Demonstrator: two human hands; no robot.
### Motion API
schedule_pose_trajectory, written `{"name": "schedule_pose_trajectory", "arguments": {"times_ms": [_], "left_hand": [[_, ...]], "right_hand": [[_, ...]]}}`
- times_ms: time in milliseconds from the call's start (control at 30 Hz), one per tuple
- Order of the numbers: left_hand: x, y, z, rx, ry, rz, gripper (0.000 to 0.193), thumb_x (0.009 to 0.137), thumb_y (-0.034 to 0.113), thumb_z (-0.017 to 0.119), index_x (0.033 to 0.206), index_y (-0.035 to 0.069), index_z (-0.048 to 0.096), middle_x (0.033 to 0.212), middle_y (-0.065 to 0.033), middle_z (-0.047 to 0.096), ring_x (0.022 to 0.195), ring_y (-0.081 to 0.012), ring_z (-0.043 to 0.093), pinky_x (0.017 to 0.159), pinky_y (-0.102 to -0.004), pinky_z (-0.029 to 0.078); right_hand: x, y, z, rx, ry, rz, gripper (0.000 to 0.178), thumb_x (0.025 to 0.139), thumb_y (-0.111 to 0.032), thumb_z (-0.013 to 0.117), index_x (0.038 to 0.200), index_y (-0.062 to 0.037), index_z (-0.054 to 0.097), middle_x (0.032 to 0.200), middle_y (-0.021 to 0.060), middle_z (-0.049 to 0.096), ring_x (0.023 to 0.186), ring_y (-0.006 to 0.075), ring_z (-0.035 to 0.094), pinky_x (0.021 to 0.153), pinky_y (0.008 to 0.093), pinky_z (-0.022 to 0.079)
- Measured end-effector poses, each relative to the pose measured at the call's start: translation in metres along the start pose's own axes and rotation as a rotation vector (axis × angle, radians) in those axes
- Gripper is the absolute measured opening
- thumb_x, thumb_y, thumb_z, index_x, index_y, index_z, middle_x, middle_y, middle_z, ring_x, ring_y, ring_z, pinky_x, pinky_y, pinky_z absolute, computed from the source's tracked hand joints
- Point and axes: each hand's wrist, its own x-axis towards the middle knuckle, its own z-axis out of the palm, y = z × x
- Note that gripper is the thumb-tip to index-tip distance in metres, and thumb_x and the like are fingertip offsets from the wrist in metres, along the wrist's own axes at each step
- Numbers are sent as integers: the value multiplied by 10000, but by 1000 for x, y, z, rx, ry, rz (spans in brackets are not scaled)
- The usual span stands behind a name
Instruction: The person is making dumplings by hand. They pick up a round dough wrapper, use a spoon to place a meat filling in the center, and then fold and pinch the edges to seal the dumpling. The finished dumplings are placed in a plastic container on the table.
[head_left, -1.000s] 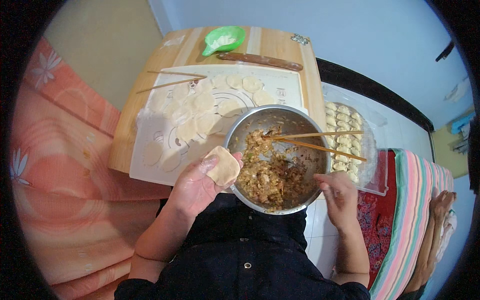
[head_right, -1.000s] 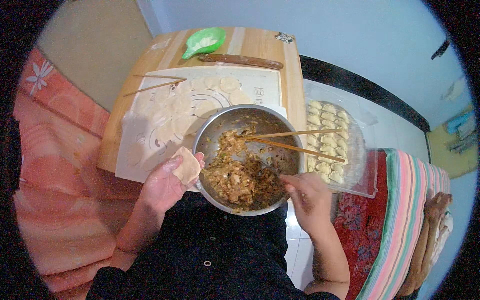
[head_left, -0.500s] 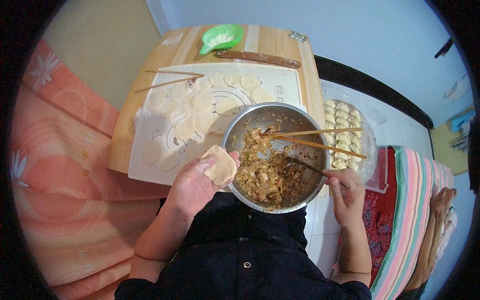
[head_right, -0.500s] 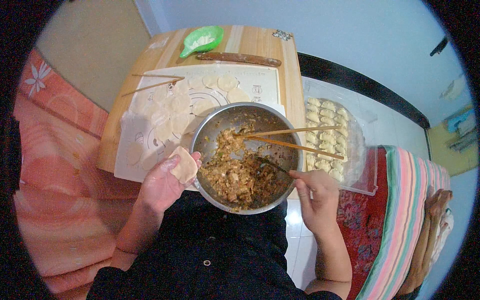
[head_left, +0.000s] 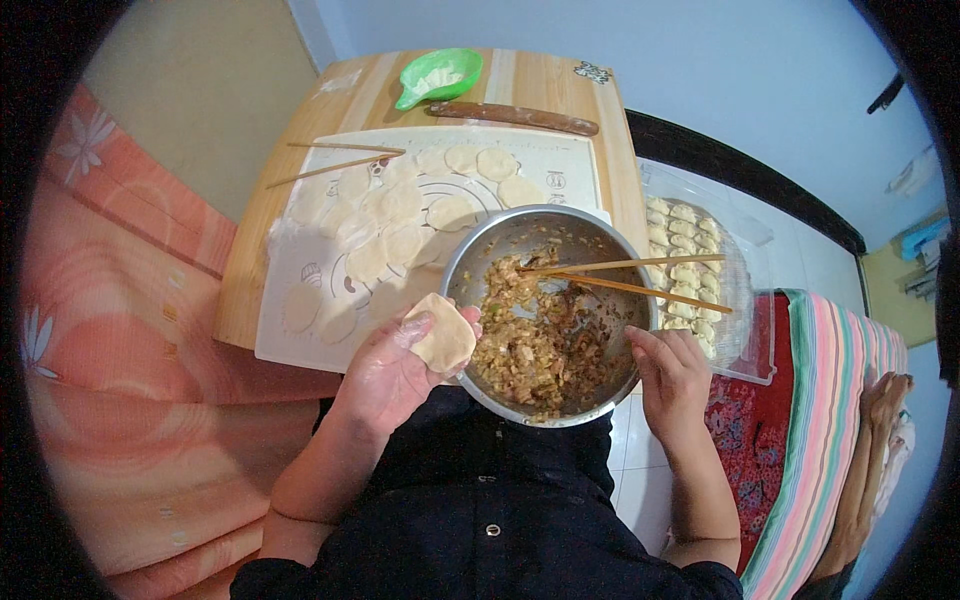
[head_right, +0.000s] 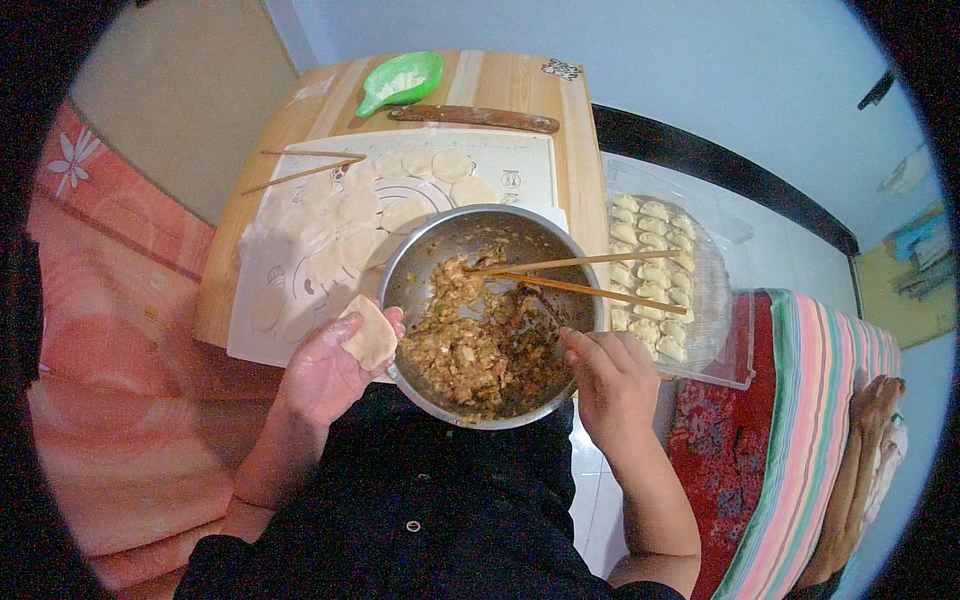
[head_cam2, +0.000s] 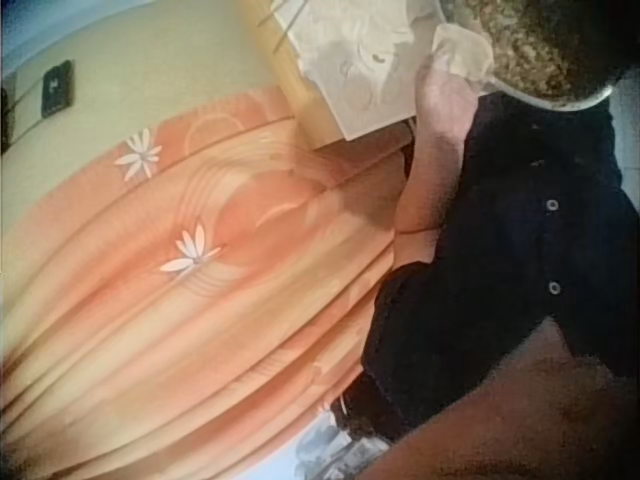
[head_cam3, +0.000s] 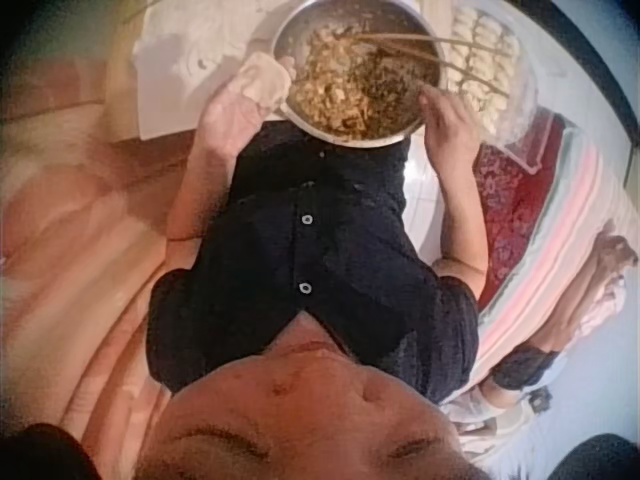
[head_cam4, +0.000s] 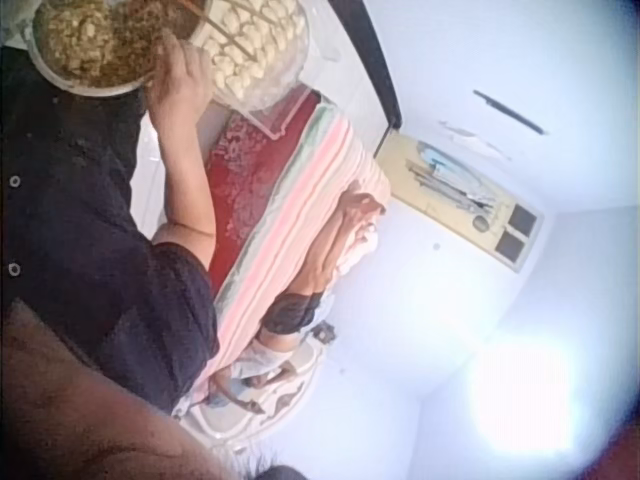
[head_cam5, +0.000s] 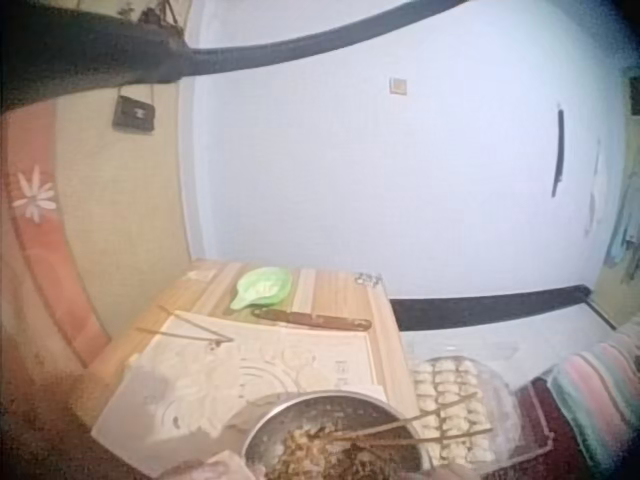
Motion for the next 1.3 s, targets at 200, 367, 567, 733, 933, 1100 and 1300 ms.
{"name": "schedule_pose_trajectory", "arguments": {"times_ms": [200, 367, 567, 733, 933, 1100, 1300], "left_hand": [[0, 1, -4, 15, 35, 4, 316, 890, 203, 497, 1148, 21, 514, 1179, -201, 539, 1062, -267, 556, 883, -365, 458], [2, 0, -2, -2, -5, 2, 316, 892, 193, 494, 1156, 20, 514, 1177, -202, 541, 1061, -267, 556, 890, -366, 455], [0, 0, 0, 2, 7, -8, 308, 895, 190, 488, 1152, 22, 518, 1171, -197, 545, 1058, -265, 558, 892, -370, 458], [-2, 0, 0, 13, -24, -6, 304, 897, 196, 485, 1149, 27, 517, 1163, -190, 551, 1048, -258, 564, 869, -364, 471], [-3, -1, 2, 23, -30, 0, 303, 905, 207, 475, 1145, 27, 516, 1156, -183, 556, 1040, -255, 567, 845, -356, 476], [-4, -1, 2, 14, -26, -12, 313, 906, 211, 478, 1156, 25, 507, 1164, -179, 552, 1046, -256, 564, 857, -355, 471], [-5, 0, 6, 40, -61, -39, 343, 904, 224, 485, 1190, 35, 486, 1214, -180, 518, 1100, -255, 532, 903, -355, 447]], "right_hand": [[-6, 0, -25, 42, 16, 107, 98, 806, -59, 575, 884, -68, 634, 723, 106, 577, 696, 282, 549, 623, 360, 422], [-8, 6, -25, 159, -104, 172, 109, 851, -98, 540, 881, -43, 629, 738, 102, 588, 690, 258, 547, 637, 337, 431], [-9, 32, -16, 722, -183, 615, 286, 928, -252, 496, 921, 9, 612, 779, 30, 583, 718, 111, 540, 664, 251, 439], [-2, 51, -13, 825, -232, 661, 290, 932, -256, 482, 930, 2, 616, 813, 41, 596, 699, 101, 531, 656, 237, 426], [1, 46, -14, 842, -219, 647, 332, 934, -271, 462, 855, 3, 632, 793, 44, 598, 685, 108, 527, 656, 237, 422], [-5, 47, -14, 851, -218, 644, 344, 924, -284, 455, 839, -4, 638, 703, 26, 583, 636, 99, 493, 595, 218, 371], [-11, 51, -12, 947, -264, 802, 309, 910, -249, 456, 843, -11, 642, 666, 23, 570, 583, 87, 448, 556, 218, 342]]}}
